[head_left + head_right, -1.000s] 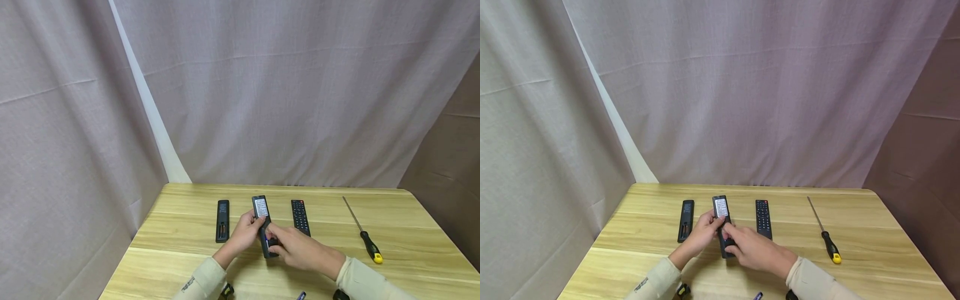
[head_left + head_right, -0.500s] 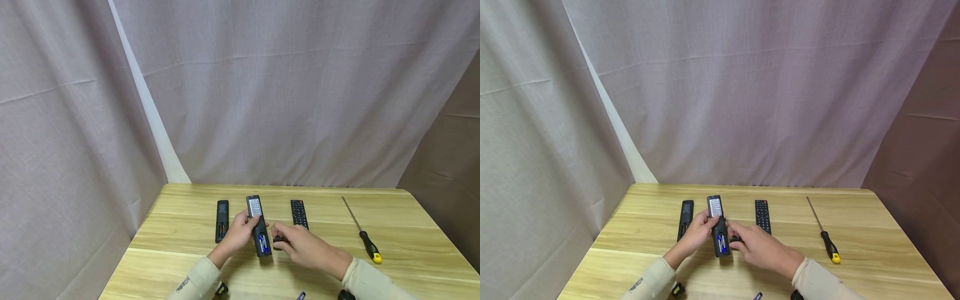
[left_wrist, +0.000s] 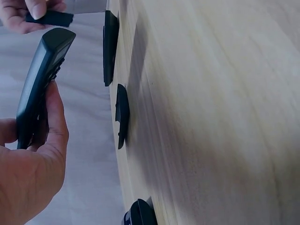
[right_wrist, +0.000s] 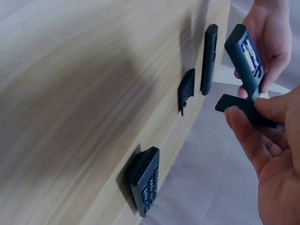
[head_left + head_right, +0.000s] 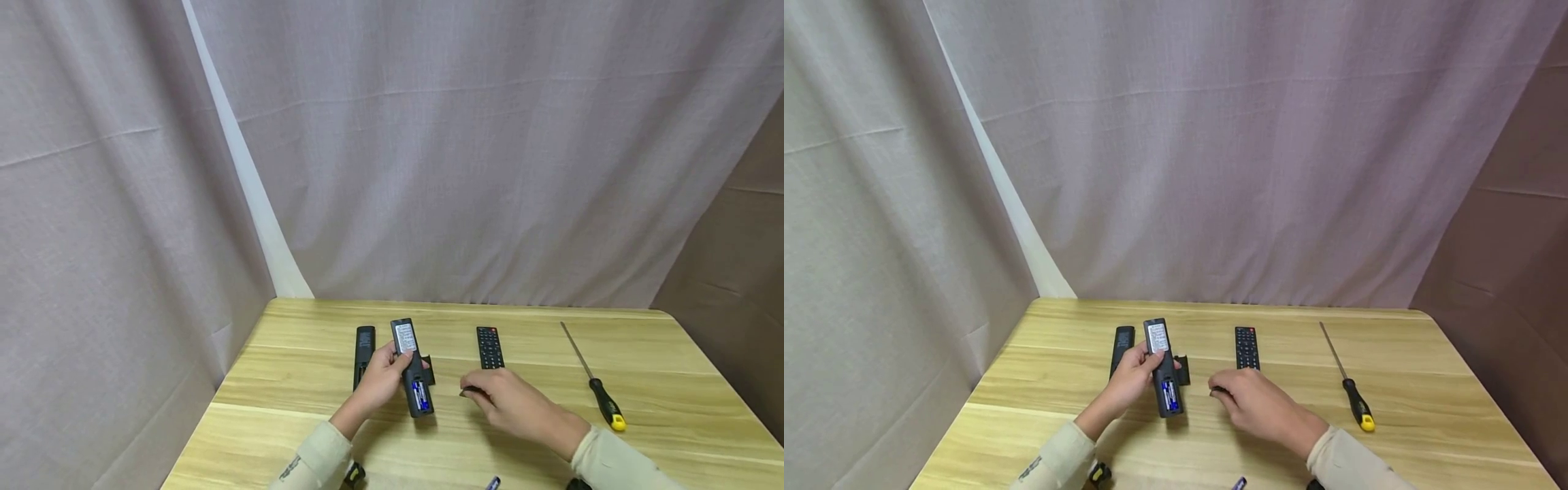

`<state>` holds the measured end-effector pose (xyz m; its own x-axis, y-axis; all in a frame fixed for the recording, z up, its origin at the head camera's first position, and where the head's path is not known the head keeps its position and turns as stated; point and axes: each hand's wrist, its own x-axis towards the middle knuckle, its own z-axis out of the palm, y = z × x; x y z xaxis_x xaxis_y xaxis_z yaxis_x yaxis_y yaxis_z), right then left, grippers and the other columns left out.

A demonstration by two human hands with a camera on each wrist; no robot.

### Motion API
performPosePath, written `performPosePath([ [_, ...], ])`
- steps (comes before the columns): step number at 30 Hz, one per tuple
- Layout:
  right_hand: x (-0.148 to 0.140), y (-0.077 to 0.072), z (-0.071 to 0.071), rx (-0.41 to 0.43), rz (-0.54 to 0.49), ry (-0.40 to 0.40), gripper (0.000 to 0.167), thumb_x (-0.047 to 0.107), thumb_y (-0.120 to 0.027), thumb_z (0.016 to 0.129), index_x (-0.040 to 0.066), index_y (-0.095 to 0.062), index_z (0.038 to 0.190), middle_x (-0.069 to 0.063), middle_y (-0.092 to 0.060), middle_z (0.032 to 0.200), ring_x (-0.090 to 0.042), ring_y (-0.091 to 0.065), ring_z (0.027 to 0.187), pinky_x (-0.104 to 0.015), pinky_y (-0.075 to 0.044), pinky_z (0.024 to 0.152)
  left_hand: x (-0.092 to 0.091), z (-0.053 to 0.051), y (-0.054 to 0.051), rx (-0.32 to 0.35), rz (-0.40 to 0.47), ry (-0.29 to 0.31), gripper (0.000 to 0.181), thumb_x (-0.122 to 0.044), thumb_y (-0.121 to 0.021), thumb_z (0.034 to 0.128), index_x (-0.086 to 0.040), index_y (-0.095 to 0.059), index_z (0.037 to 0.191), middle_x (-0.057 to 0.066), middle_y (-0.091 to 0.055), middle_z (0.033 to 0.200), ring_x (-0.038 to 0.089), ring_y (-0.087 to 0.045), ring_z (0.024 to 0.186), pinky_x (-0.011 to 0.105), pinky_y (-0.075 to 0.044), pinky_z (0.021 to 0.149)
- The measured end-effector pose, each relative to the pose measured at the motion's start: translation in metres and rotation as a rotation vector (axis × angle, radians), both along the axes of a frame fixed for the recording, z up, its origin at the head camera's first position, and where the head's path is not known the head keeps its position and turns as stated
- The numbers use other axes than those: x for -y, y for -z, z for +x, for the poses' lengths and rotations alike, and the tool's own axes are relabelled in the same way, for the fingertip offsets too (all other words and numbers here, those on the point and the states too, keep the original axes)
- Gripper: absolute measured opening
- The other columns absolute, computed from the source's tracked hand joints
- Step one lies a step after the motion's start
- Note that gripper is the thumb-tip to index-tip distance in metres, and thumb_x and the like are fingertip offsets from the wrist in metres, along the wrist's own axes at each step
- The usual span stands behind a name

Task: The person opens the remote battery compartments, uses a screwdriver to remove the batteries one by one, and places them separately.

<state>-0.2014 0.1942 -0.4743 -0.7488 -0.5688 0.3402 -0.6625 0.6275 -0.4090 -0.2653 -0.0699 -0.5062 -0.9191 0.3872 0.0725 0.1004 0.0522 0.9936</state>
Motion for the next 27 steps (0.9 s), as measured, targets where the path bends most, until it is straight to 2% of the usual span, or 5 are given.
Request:
performPosePath([
  [6,-0.001,0.010,-0.002,-0.121,0.094,0.053,0.022,-0.006,-0.071,0.092,0.007,-0.079,0.108,-0.005,-0.083,0.100,-0.016,-0.080,0.093,-0.029,-0.068,0.079,0.000,0.001,-0.001,0.005,-0.005,0.002,0.046,-0.021,-0.046,0.1157,0.007,-0.046,0.153,0.029,-0.074,0.127,0.023,-0.079,0.104,0.023,-0.062,0.072],
  [12,0.002,0.021,-0.006,-0.128,0.172,0.078,0.020,-0.007,-0.071,0.091,0.004,-0.080,0.106,-0.009,-0.084,0.103,-0.025,-0.082,0.096,-0.036,-0.069,0.084,-0.001,0.000,-0.002,0.020,0.010,-0.003,0.045,-0.020,-0.046,0.1156,0.007,-0.048,0.151,0.031,-0.073,0.127,0.018,-0.078,0.103,0.022,-0.063,0.075],
  [16,0.005,0.030,-0.011,-0.150,0.217,0.069,0.017,-0.004,-0.069,0.094,0.009,-0.079,0.091,-0.004,-0.083,0.091,-0.019,-0.080,0.083,-0.035,-0.068,0.075,0.000,0.000,-0.001,0.027,0.013,-0.003,0.045,-0.020,-0.046,0.1156,0.007,-0.047,0.151,0.030,-0.074,0.127,0.024,-0.078,0.108,0.024,-0.065,0.078],
  [22,0.008,0.040,-0.017,-0.201,0.293,0.094,0.029,-0.002,-0.069,0.091,0.017,-0.065,0.071,0.002,-0.075,0.073,-0.013,-0.070,0.067,-0.034,-0.059,0.059,0.001,0.000,-0.003,0.026,-0.003,-0.006,0.046,-0.021,-0.045,0.1160,0.005,-0.045,0.155,0.031,-0.072,0.129,0.029,-0.077,0.114,0.023,-0.064,0.078],
  [27,0.008,0.042,-0.021,-0.205,0.349,0.106,0.021,0.001,-0.074,0.091,0.014,-0.070,0.075,0.003,-0.076,0.073,-0.016,-0.074,0.072,-0.051,-0.063,0.095,0.003,0.001,-0.005,0.012,0.002,-0.006,0.044,-0.020,-0.045,0.1158,0.008,-0.047,0.150,0.034,-0.071,0.129,0.032,-0.076,0.115,0.027,-0.066,0.087],
])
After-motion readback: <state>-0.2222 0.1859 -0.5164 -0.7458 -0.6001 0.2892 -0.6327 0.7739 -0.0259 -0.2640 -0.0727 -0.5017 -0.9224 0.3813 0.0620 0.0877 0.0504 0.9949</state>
